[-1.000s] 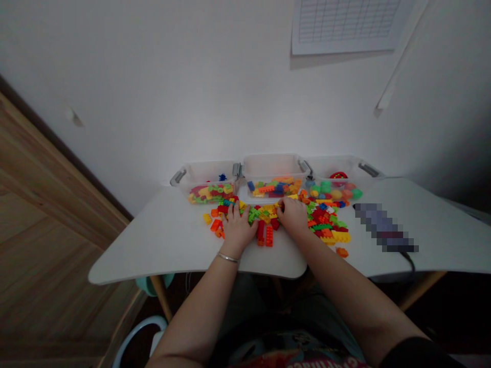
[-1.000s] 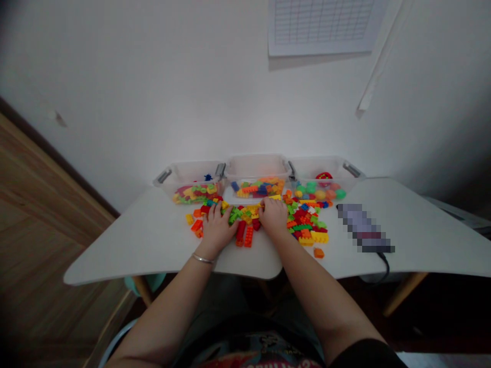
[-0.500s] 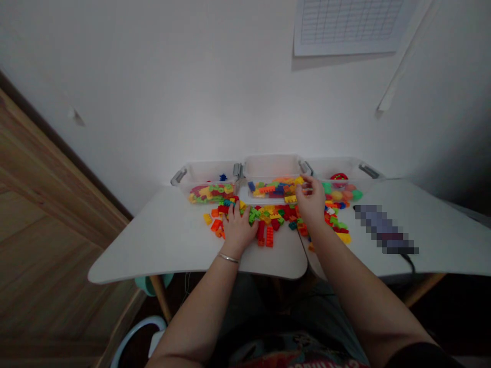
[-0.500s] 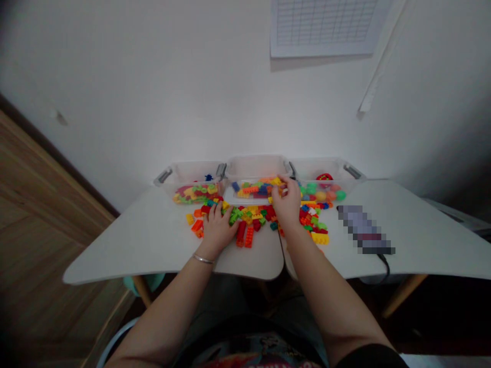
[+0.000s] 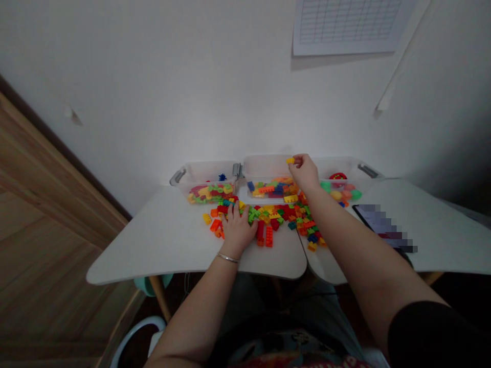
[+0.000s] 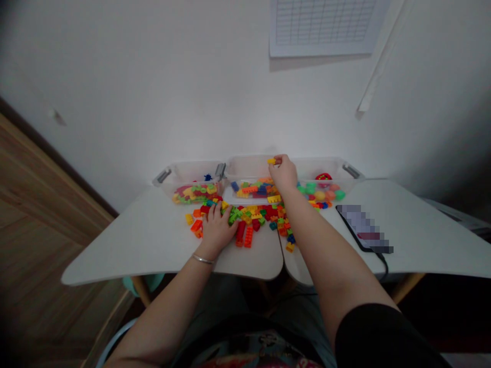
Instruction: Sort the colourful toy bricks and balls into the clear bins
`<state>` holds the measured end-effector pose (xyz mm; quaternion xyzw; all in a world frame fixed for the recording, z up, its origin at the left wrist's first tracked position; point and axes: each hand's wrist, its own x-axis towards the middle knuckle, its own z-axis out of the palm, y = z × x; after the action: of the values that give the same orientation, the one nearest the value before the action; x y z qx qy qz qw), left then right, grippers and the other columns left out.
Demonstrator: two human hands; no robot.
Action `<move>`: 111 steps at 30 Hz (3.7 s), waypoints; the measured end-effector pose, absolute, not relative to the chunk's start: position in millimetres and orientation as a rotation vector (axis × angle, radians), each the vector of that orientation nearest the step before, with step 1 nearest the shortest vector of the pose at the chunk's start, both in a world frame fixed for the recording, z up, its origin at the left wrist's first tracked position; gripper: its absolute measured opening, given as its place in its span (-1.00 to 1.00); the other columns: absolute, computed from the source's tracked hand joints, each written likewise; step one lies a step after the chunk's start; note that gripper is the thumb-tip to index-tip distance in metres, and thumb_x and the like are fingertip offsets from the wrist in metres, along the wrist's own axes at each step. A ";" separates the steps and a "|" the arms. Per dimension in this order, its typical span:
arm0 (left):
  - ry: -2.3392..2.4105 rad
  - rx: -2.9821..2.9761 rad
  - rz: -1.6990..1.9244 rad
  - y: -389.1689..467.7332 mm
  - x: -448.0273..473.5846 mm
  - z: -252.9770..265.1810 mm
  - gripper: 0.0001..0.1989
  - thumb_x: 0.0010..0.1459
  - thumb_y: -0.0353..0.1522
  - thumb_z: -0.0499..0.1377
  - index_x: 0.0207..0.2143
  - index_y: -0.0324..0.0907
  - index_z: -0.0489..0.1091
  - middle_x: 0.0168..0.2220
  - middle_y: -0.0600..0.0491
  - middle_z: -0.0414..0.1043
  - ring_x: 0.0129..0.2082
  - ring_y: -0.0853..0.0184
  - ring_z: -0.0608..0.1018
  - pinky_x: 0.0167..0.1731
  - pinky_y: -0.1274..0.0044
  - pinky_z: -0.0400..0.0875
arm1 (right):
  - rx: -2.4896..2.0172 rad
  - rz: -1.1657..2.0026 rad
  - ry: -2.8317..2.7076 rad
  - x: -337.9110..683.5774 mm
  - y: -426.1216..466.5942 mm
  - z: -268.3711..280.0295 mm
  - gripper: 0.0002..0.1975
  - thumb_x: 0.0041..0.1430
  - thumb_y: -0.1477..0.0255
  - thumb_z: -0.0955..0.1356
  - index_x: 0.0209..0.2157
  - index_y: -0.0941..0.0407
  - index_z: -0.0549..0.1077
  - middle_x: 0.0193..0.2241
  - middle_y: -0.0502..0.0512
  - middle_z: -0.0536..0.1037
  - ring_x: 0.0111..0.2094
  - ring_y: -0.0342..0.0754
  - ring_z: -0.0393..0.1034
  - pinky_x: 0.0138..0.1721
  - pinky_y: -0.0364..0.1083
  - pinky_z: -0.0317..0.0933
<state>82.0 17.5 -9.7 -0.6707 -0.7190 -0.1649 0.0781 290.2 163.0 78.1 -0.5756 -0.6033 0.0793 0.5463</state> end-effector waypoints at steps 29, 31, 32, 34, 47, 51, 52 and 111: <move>-2.125 -1.995 -0.514 17.0 82.9 -10.9 -0.40 0.19 -0.05 0.06 0.24 -0.05 0.25 0.35 -0.10 0.06 0.33 0.02 0.13 0.24 0.10 0.08 | -1.414 -0.278 -1.966 335.7 8.3 -9.6 -0.72 0.16 0.28 0.33 -0.12 0.07 0.50 -0.13 0.22 0.53 -0.10 0.20 0.36 -0.03 0.16 0.23; -2.124 -1.997 -0.511 17.1 82.9 -11.2 -0.40 0.19 -0.05 0.06 0.24 -0.05 0.25 0.35 -0.10 0.06 0.33 0.01 0.12 0.24 0.10 0.08 | -1.473 -0.311 -1.968 345.4 -1.2 -19.4 -0.68 0.15 0.21 0.35 -0.11 0.05 0.51 -0.14 0.22 0.53 -0.11 0.21 0.36 -0.05 0.18 0.24; -2.125 -1.998 -0.506 17.3 83.0 -11.2 -0.40 0.19 -0.06 0.05 0.24 -0.05 0.24 0.35 -0.10 0.05 0.33 0.01 0.12 0.24 0.10 0.08 | -1.483 -0.316 -1.975 349.8 -4.1 -23.4 -0.66 0.14 0.19 0.35 -0.10 0.04 0.51 -0.13 0.23 0.52 -0.10 0.22 0.35 -0.05 0.19 0.24; -2.131 -1.998 -0.494 17.6 83.2 -11.1 -0.40 0.20 -0.06 0.05 0.24 -0.05 0.24 0.36 -0.09 0.04 0.33 0.01 0.11 0.24 0.10 0.08 | -1.471 -0.314 -2.013 356.4 -6.9 -29.5 -0.63 0.13 0.16 0.36 -0.08 0.03 0.51 -0.11 0.23 0.52 -0.09 0.24 0.35 -0.05 0.21 0.24; -2.126 -2.001 -0.483 17.1 83.8 -10.0 -0.40 0.20 -0.06 0.05 0.25 -0.06 0.24 0.35 -0.10 0.05 0.33 0.00 0.12 0.23 0.09 0.08 | -1.263 -0.039 -1.948 356.4 13.2 -30.3 -0.70 0.29 0.26 0.21 -0.20 0.06 0.52 -0.21 0.16 0.58 -0.12 0.12 0.41 -0.05 0.13 0.26; -2.134 -2.004 -0.490 17.6 83.8 -10.0 -0.40 0.20 -0.07 0.05 0.24 -0.05 0.25 0.35 -0.09 0.06 0.33 0.01 0.12 0.23 0.09 0.09 | -1.395 -0.146 -1.850 366.4 3.3 -22.6 -0.73 0.26 0.27 0.23 -0.18 0.04 0.51 -0.17 0.17 0.58 -0.09 0.16 0.40 -0.01 0.16 0.24; -2.133 -2.004 -0.495 17.6 83.9 -10.0 -0.40 0.19 -0.06 0.05 0.25 -0.04 0.24 0.35 -0.09 0.06 0.33 0.01 0.12 0.23 0.09 0.09 | -1.447 -0.186 -1.834 370.2 0.5 -21.9 -0.72 0.25 0.27 0.24 -0.16 0.05 0.51 -0.15 0.20 0.57 -0.07 0.18 0.39 0.00 0.18 0.23; -2.115 -2.018 -0.558 19.3 82.0 -11.6 -0.40 0.18 -0.08 0.10 0.23 -0.09 0.27 0.35 -0.13 0.05 0.33 -0.02 0.12 0.24 0.08 0.08 | -1.161 0.204 -1.490 286.0 56.7 24.5 -0.75 0.12 0.27 0.35 -0.20 0.11 0.45 -0.30 0.12 0.53 -0.30 0.00 0.41 -0.28 -0.02 0.28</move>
<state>82.0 19.3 -11.6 -0.6757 -0.7082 -0.1868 0.0830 286.0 56.7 24.5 -0.4971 -0.6379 0.0873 0.5816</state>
